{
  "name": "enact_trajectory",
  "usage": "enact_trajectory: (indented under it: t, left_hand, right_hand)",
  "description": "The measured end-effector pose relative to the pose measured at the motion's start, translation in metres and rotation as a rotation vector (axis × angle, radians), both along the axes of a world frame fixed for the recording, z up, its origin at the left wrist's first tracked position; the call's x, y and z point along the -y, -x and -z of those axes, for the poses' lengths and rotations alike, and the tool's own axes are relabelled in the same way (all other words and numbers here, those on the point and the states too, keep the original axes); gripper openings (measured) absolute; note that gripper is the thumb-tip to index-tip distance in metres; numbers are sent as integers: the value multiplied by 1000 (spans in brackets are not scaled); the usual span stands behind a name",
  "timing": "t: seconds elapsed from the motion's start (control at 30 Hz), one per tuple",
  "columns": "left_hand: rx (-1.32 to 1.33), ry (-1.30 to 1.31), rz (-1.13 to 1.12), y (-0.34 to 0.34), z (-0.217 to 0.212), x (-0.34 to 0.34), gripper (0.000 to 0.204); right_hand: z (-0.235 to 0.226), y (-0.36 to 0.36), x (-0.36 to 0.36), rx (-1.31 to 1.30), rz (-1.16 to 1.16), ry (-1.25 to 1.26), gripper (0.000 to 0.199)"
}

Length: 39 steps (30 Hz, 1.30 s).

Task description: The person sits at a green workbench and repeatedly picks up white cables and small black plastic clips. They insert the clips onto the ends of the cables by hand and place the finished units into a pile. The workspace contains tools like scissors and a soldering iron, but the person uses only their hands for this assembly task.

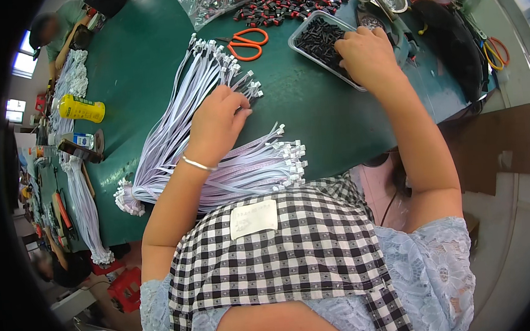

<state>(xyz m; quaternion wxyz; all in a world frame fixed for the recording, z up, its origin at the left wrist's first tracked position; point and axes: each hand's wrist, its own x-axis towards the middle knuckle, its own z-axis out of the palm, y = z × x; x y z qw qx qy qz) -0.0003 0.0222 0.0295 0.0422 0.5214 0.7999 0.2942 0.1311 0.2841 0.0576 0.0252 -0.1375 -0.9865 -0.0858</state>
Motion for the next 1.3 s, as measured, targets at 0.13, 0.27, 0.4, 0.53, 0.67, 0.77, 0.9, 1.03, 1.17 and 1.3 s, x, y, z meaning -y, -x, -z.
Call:
enact_trajectory:
  t: [0.13,0.27,0.4,0.53,0.67,0.77,0.9,1.03,1.17,1.3]
  left_hand:
    - [122,187,152,-16,-7,10,12]
    - [132,232,186,-23,4,9,14]
    - [212,144,182,-17,6,8,11]
    - [528,87,44,-15,-8,8,12]
    - [1015,2,-52,-15,-2,10,17]
    - [1228,-8,-99,-11,1,13,20]
    - [1317,-9,-124,-11,9,14,17]
    - [882,-92,-45,-11,25,16,13]
    - [304,-209,55,-18,17,17,13]
    - [548,-18,23,-25,-5,18,12]
  right_hand:
    - [16,0,-8,-27,-22,66,16]
    - [19,5,-19,26,-31,220,14]
    - [22,3,-26,-2,-51,234,12]
    - [14,0,-16,-98,-70,203,8]
    - [4,-1,-5,-190,-101,234,6]
    - [-15,-6,26,-92,-292,206,5]
    - [2,-17,56,182,-455,87,6]
    - [14,-22,66,311,-440,104,8]
    - [11,-27,56,173,-450,250,9]
    - [6,-22,45,-64,-424,577,17]
